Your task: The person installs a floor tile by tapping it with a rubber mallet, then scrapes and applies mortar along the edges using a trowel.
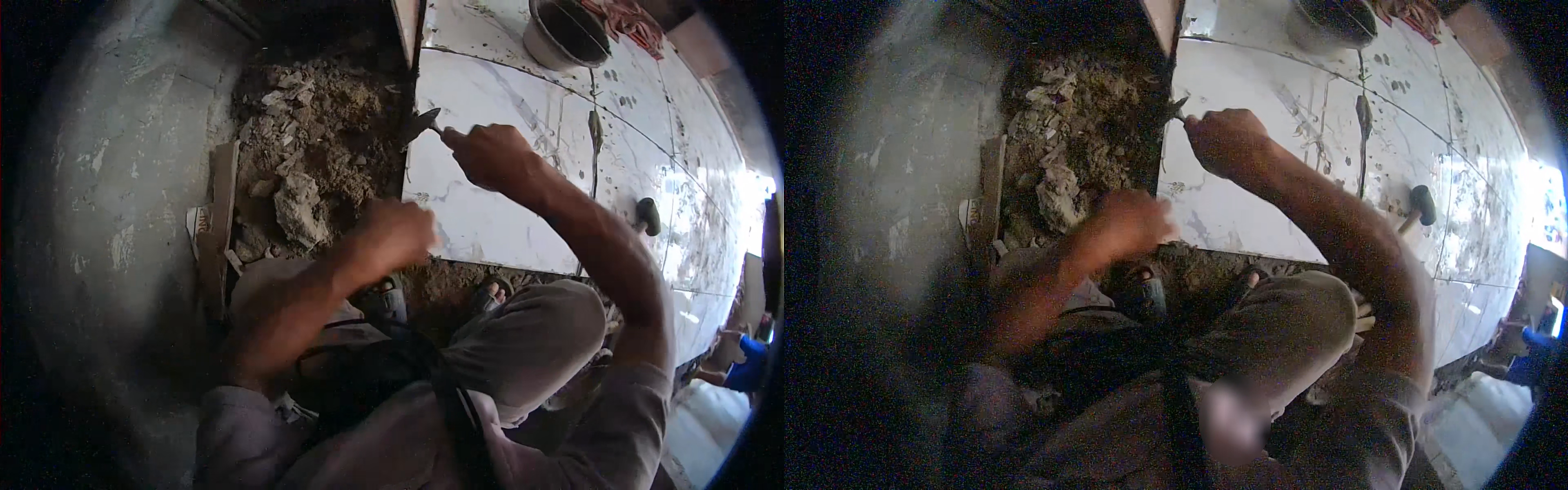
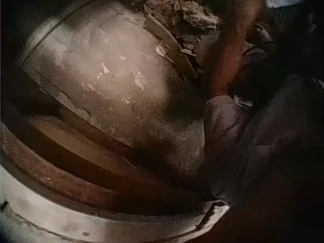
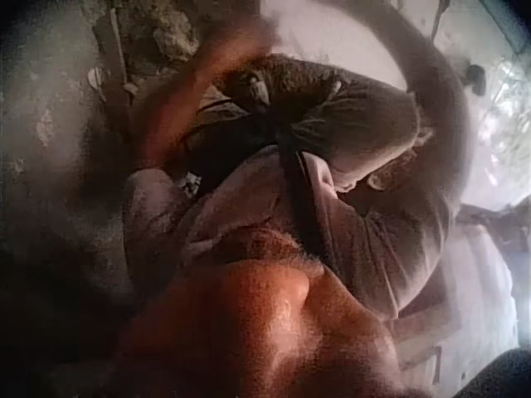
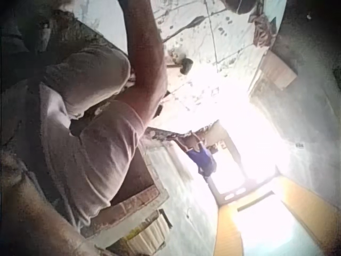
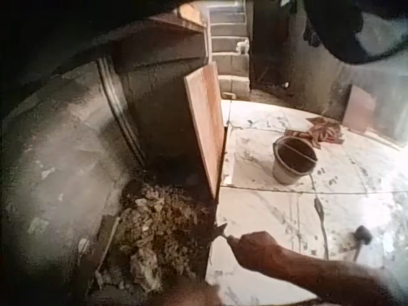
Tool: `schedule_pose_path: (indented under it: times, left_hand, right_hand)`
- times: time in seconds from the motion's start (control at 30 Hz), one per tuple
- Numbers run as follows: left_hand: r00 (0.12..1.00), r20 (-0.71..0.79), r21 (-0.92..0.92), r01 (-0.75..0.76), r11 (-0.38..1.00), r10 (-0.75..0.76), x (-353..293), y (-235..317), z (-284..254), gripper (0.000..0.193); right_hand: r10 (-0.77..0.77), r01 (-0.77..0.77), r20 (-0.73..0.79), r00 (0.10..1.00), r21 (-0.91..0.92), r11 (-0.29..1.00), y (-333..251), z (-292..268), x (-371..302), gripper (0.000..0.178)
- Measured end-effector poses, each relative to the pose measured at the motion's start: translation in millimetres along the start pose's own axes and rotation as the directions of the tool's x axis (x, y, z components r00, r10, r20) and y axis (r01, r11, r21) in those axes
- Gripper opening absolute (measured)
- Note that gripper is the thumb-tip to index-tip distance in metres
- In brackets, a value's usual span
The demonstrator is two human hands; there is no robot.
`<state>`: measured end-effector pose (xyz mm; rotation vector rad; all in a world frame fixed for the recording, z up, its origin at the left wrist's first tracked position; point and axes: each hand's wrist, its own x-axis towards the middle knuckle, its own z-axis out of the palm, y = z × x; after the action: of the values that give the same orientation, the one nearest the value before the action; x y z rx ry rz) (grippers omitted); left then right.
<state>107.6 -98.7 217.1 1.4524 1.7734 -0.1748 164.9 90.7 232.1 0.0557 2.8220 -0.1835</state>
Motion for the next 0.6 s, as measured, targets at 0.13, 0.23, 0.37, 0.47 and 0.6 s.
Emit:
schedule_pose_path:
  times: [0.13, 0.23, 0.37, 0.47, 0.6]
  left_hand:
    - [0.924, -0.347, -0.493, -0.032, 0.869, -0.163, 23, -34, -6, 0.046]
    - [0.955, -0.016, -0.991, -0.054, -0.121, -0.298, 28, -23, 6, 0.063]
    - [0.881, -0.032, -0.984, -0.112, -0.142, -0.473, 42, -1, 40, 0.06]
    - [0.773, 0.069, -0.983, -0.053, -0.173, -0.63, 52, -20, 82, 0.065]
    - [0.656, 0.004, -0.979, -0.152, -0.138, -0.754, 54, -57, 121, 0.089]
  right_hand:
    - [0.13, -0.025, -0.347, 0.929, 0.29, 0.957, 4, 33, -34, 0.021]
    - [0.02, 0.189, -0.513, 0.858, 0.351, 0.917, -11, 81, -32, 0.034]
    - [-0.101, 0.328, -0.545, 0.832, 0.336, 0.883, -48, 142, -27, 0.034]
    - [-0.055, 0.29, -0.479, 0.876, 0.432, 0.854, -90, 227, -14, 0.04]
    - [-0.014, 0.648, -0.742, 0.67, 0.576, 0.498, -136, 248, -17, 0.048]
